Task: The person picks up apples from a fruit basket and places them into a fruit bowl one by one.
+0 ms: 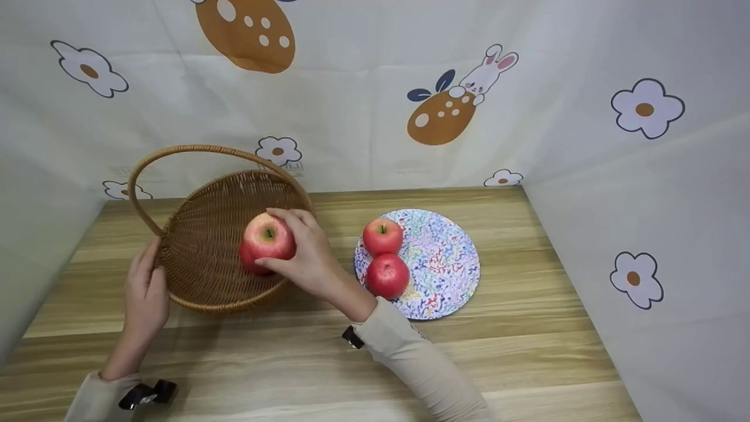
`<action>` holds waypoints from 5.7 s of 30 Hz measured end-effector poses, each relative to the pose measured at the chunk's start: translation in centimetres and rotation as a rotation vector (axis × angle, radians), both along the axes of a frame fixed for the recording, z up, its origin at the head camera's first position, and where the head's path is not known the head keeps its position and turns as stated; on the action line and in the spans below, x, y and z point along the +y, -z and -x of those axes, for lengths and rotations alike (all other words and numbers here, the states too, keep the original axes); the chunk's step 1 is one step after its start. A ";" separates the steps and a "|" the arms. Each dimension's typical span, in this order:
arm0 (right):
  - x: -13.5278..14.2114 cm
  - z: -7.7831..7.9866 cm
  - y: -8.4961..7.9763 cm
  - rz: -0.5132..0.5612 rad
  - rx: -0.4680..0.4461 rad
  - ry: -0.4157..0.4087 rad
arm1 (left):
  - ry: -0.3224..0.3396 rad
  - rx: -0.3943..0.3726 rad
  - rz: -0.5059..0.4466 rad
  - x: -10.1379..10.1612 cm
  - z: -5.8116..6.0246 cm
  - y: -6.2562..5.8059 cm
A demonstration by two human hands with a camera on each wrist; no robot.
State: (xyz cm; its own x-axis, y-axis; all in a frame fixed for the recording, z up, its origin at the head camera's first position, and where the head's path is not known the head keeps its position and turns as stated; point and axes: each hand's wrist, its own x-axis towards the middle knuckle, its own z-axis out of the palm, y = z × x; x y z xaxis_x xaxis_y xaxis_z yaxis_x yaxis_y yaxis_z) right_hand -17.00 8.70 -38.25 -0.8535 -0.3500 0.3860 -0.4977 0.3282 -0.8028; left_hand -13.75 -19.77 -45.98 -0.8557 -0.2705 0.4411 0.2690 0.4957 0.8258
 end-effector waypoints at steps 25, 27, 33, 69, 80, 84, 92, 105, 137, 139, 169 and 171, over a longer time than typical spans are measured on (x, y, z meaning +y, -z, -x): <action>1.7 -2.0 0.1 0.107 -0.087 0.041 | -0.005 -0.007 0.000 0.1 0.0 -0.1; 1.9 -2.0 0.1 0.108 -0.073 0.054 | 0.001 -0.015 -0.006 0.1 0.0 -0.2; 2.4 -2.2 0.3 0.136 -0.072 0.061 | 0.009 -0.037 -0.017 0.0 -0.1 -0.3; 6.0 -3.1 0.3 0.230 -0.102 0.145 | -0.005 -0.022 0.001 0.1 -0.2 -0.1; 7.0 -2.7 -0.1 0.211 -0.089 0.182 | -0.017 -0.032 0.007 0.1 -0.2 -0.3; 7.2 -2.6 -0.3 0.219 -0.101 0.196 | -0.016 -0.036 0.009 0.1 -0.1 -0.3; 7.7 -2.3 -0.6 0.260 -0.136 0.218 | 0.009 -0.015 -0.007 0.0 0.0 -0.1; 8.6 -1.7 -0.5 0.203 -0.117 0.277 | -0.004 -0.011 -0.010 0.1 -0.1 -0.2; 10.3 -0.5 -0.3 0.185 -0.144 0.360 | -0.003 -0.015 0.000 0.1 -0.1 -0.1; 10.5 -0.4 -0.3 0.185 -0.144 0.364 | -0.003 -0.016 -0.001 0.1 -0.1 -0.1; 13.0 1.0 0.4 0.177 -0.148 0.424 | -0.004 -0.037 -0.009 0.1 -0.2 -0.2; 13.1 1.0 0.4 0.175 -0.149 0.430 | -0.005 -0.038 -0.011 0.1 -0.2 -0.2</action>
